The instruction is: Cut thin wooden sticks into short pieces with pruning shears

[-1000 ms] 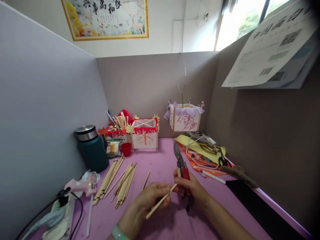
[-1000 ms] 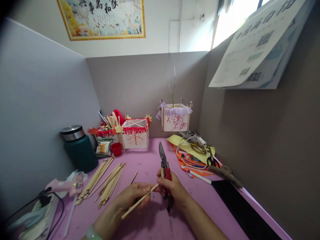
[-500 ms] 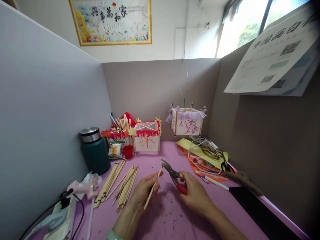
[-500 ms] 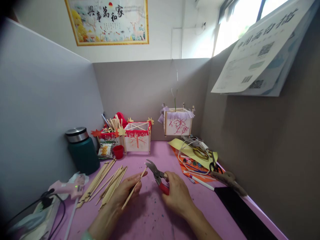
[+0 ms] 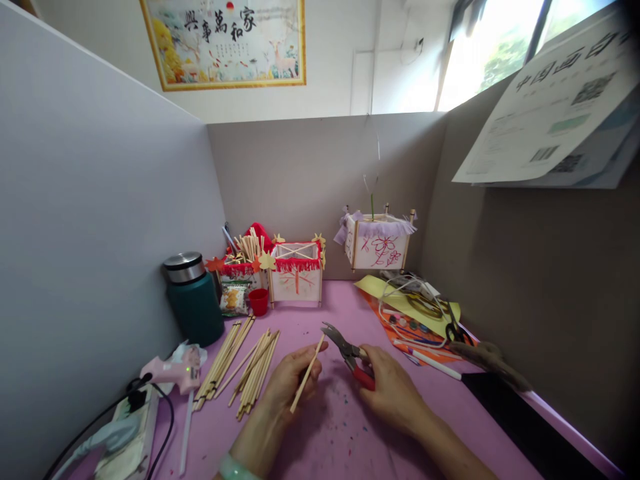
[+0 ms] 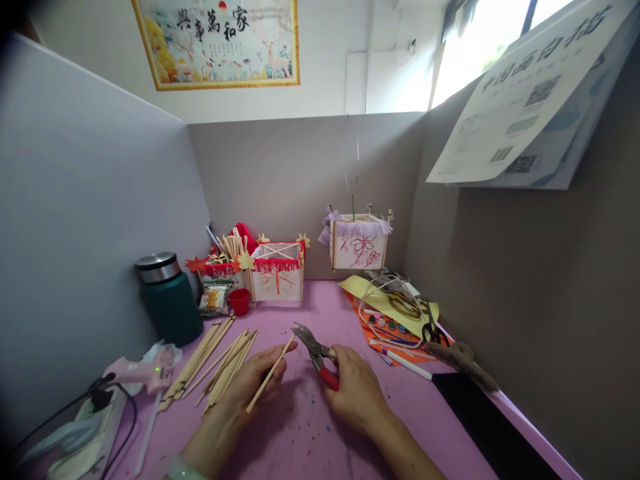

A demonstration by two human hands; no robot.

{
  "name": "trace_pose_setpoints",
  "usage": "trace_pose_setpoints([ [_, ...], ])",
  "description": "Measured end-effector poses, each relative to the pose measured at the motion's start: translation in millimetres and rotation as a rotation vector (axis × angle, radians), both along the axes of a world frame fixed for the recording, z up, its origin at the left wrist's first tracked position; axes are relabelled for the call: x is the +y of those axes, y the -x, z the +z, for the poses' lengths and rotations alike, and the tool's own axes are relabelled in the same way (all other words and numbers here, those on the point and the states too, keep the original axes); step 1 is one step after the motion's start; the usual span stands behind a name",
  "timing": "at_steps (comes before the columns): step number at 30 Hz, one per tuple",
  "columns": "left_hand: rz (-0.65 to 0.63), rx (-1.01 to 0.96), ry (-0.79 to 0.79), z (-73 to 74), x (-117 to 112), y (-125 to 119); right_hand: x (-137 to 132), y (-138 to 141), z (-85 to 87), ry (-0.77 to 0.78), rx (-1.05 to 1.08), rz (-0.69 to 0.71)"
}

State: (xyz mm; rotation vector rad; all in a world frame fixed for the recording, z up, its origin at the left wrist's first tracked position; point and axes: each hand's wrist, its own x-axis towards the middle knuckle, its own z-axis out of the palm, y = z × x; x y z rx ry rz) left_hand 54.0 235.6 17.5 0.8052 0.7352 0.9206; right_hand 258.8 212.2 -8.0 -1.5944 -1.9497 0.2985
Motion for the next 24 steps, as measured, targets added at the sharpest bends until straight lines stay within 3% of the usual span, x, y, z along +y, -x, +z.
trace_pose_setpoints([
  [16, 0.015, 0.104, 0.021, 0.6, -4.6, -3.4, -0.5, 0.6, 0.2, -0.006, 0.009, -0.04],
  [24, 0.062, 0.192, -0.065, 3.8, -5.4, -7.4, -3.6, 6.0, 0.2, 0.019, -0.01, -0.032],
])
